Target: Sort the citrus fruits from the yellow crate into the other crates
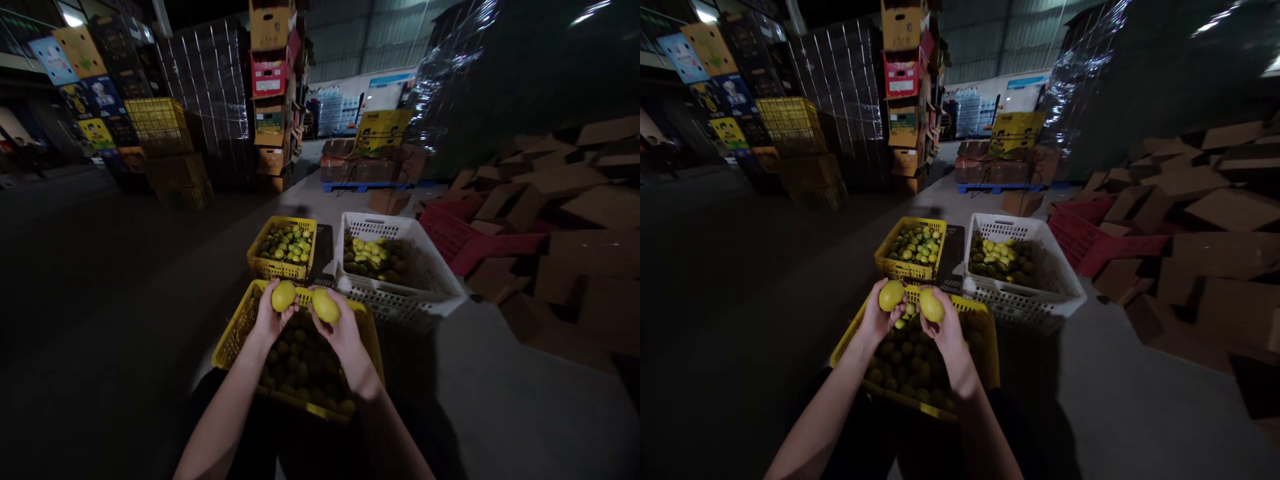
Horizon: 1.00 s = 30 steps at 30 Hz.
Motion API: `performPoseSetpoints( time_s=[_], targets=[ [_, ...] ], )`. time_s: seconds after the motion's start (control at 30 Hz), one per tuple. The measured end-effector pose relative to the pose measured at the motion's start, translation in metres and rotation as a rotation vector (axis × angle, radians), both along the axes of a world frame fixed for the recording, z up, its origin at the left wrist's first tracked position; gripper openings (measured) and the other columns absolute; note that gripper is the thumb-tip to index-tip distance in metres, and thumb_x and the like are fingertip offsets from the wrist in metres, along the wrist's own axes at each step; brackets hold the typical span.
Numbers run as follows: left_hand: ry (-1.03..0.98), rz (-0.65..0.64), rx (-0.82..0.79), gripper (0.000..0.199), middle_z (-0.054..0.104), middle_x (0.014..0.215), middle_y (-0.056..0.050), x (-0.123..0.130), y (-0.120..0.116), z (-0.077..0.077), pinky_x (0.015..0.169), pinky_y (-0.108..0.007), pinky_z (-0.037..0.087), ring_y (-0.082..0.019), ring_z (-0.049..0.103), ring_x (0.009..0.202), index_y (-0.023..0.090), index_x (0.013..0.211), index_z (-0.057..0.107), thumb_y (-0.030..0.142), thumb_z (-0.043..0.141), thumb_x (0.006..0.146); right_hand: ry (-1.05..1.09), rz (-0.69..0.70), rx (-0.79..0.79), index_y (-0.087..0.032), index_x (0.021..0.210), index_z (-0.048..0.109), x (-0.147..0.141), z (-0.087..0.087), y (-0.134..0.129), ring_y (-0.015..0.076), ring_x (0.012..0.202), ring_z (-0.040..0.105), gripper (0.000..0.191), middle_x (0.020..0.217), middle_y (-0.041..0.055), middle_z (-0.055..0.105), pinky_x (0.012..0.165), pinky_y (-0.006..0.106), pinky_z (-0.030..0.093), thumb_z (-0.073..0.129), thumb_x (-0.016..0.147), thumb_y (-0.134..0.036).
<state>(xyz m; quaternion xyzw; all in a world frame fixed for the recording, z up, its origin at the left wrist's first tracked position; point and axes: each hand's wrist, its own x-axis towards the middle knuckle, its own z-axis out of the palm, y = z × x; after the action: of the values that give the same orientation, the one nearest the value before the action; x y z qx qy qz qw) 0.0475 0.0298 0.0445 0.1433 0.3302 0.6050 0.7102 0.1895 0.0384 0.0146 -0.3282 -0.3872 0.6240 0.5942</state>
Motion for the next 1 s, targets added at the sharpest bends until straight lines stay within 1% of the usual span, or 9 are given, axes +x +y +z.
performPoseSetpoints(
  time_s=[0.03,0.1,0.2,0.27,0.37,0.5,0.7,0.83,1.0],
  targets=[
    [-0.095,-0.026,0.001,0.034,0.061,0.059,-0.005,0.001,0.000,0.000,0.041,-0.014,0.046,-0.009,0.055,0.045,0.011,0.080,0.066,0.040,0.051,0.087,0.035,-0.011,-0.035,-0.026,0.086,0.066,0.000,-0.001,0.001,0.0167,0.074,0.068,0.019,0.085,0.0002,0.073,0.063,0.028,0.060,0.061,0.077,-0.042],
    [-0.303,-0.031,0.012,0.036,0.063,0.063,-0.006,0.004,0.000,-0.003,0.047,-0.013,0.050,-0.009,0.060,0.051,0.010,0.084,0.067,0.038,0.045,0.090,0.190,-0.006,-0.133,-0.024,0.079,0.065,0.000,0.001,0.004,0.0135,0.068,0.067,0.017,0.079,-0.0008,0.072,0.060,0.023,0.059,0.060,0.077,-0.040],
    [-0.520,0.092,0.011,0.027,0.070,0.081,-0.008,0.013,0.003,-0.010,0.070,-0.018,0.057,-0.013,0.069,0.079,0.012,0.091,0.068,0.026,0.045,0.090,0.504,0.068,-0.264,-0.020,0.079,0.066,-0.004,0.006,0.004,0.0110,0.062,0.066,0.012,0.074,-0.0002,0.071,0.054,0.018,0.056,0.060,0.075,-0.030],
    [-0.568,0.184,0.010,0.025,0.072,0.088,-0.008,0.020,0.006,-0.015,0.081,-0.024,0.056,-0.016,0.069,0.092,0.014,0.093,0.069,0.020,0.045,0.087,0.643,0.087,-0.287,-0.019,0.085,0.067,-0.008,0.009,0.004,0.0127,0.075,0.069,0.014,0.080,0.0016,0.073,0.063,0.019,0.058,0.058,0.077,-0.026],
    [-0.583,0.227,-0.016,0.027,0.072,0.092,-0.009,0.025,0.010,-0.020,0.088,-0.030,0.055,-0.019,0.067,0.100,0.015,0.094,0.070,0.018,0.045,0.083,0.744,0.048,-0.290,-0.021,0.092,0.067,-0.013,0.009,0.003,0.0161,0.100,0.067,0.021,0.093,0.0040,0.074,0.083,0.028,0.057,0.051,0.084,-0.030],
    [-0.578,0.219,0.028,0.031,0.071,0.102,-0.009,0.025,0.013,-0.025,0.095,-0.036,0.051,-0.022,0.062,0.109,0.017,0.100,0.071,0.021,0.047,0.081,0.786,0.012,-0.295,-0.019,0.095,0.068,-0.014,0.003,0.005,0.0171,0.107,0.065,0.028,0.103,0.0068,0.073,0.092,0.033,0.054,0.047,0.087,-0.036],
    [-0.585,0.126,0.110,0.030,0.070,0.108,-0.010,0.022,0.011,-0.026,0.099,-0.043,0.046,-0.025,0.060,0.113,0.017,0.100,0.070,0.026,0.048,0.081,0.780,-0.028,-0.325,-0.019,0.091,0.068,-0.011,0.002,0.008,0.0173,0.108,0.065,0.020,0.105,0.0041,0.073,0.094,0.032,0.053,0.050,0.084,-0.021],
    [-0.586,0.134,0.117,0.031,0.070,0.110,-0.009,0.021,0.008,-0.026,0.100,-0.042,0.045,-0.023,0.061,0.110,0.018,0.102,0.070,0.026,0.048,0.081,0.771,-0.035,-0.321,-0.019,0.090,0.068,-0.011,0.002,0.008,0.0177,0.108,0.065,0.019,0.103,0.0029,0.074,0.093,0.032,0.054,0.050,0.083,-0.019],
    [-0.598,0.191,0.056,0.034,0.070,0.107,-0.010,0.020,0.006,-0.025,0.099,-0.038,0.047,-0.023,0.062,0.111,0.016,0.104,0.070,0.022,0.047,0.080,0.748,-0.018,-0.310,-0.020,0.086,0.067,-0.011,-0.002,0.009,0.0164,0.103,0.067,0.016,0.095,0.0024,0.074,0.090,0.030,0.054,0.052,0.080,-0.021]
  ],
)
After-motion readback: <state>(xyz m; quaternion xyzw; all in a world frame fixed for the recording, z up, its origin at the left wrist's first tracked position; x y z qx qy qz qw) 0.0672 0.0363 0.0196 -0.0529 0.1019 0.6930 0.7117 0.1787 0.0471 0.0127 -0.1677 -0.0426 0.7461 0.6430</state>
